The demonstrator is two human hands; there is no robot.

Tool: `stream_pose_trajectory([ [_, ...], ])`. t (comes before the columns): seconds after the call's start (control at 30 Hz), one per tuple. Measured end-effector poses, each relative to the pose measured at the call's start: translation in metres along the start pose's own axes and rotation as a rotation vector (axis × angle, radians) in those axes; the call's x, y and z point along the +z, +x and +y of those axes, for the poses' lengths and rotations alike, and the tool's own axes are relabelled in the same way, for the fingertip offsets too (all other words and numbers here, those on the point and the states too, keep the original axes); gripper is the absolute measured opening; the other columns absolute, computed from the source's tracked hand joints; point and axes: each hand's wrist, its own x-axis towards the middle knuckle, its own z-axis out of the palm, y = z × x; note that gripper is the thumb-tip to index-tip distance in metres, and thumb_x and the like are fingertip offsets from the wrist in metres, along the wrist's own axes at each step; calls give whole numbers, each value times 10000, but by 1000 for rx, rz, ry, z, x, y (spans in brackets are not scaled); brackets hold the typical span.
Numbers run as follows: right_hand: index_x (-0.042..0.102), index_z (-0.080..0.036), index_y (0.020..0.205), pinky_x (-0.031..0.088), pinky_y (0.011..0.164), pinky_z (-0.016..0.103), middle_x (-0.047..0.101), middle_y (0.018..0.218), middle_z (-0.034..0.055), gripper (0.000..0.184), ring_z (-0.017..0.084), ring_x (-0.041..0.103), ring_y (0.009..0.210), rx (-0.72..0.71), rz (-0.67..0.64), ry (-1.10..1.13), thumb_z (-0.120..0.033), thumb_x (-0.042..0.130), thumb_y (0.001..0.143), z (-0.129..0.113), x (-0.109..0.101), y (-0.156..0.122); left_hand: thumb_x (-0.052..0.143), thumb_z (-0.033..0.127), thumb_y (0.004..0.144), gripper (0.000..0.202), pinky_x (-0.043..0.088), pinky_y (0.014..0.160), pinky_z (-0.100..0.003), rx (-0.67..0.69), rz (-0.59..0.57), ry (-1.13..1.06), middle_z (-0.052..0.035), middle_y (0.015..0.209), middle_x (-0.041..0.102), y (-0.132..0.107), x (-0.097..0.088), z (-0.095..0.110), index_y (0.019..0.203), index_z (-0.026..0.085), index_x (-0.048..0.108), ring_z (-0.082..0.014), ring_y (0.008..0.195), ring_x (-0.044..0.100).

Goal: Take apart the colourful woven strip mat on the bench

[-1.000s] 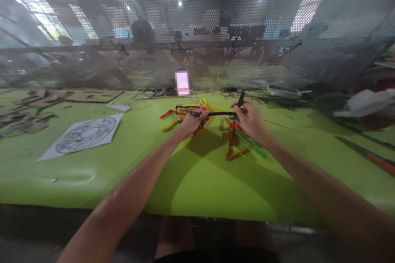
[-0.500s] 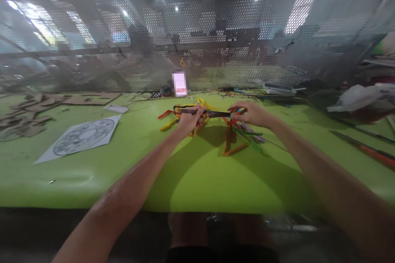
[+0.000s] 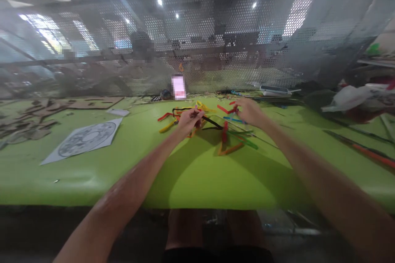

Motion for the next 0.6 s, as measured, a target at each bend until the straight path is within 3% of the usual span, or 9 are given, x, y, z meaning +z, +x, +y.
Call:
stream_pose_trajectory([
  [0.13,689,-176,949,504,856,390,711,1035,136,187,266,653,948,-74,226,232,-145,548,830,-10,-3,1,795,491,837,375,456,490,-221,-6,-54,-5,16,602,604,-1,1,2,787,173,601,-94,496,566],
  [0.23,663,-174,1039,498,823,385,698,1033,131,227,251,627,892,-137,224,252,-187,557,838,-12,-1,0,789,431,852,332,473,510,-228,-18,-77,-1,-2,636,632,0,1,2,785,159,611,-92,508,575],
  [0.3,657,-166,998,477,811,384,691,959,125,211,255,605,867,-149,195,204,-178,566,808,-8,0,0,804,378,841,287,487,527,-232,-31,-75,10,-7,655,644,0,1,3,806,149,633,-95,521,588],
  [0.47,650,-162,831,448,789,370,668,860,126,101,264,593,836,97,161,31,-195,573,775,9,-3,2,786,314,858,214,513,566,-242,-56,-76,20,-3,652,645,0,-1,7,819,148,656,-105,545,601],
  [0.6,683,-129,1058,469,895,403,687,1033,180,286,302,625,947,75,206,64,-230,536,834,6,-13,2,756,241,878,139,510,566,-228,-97,-33,-35,-5,710,651,0,1,7,848,153,653,-96,578,614],
])
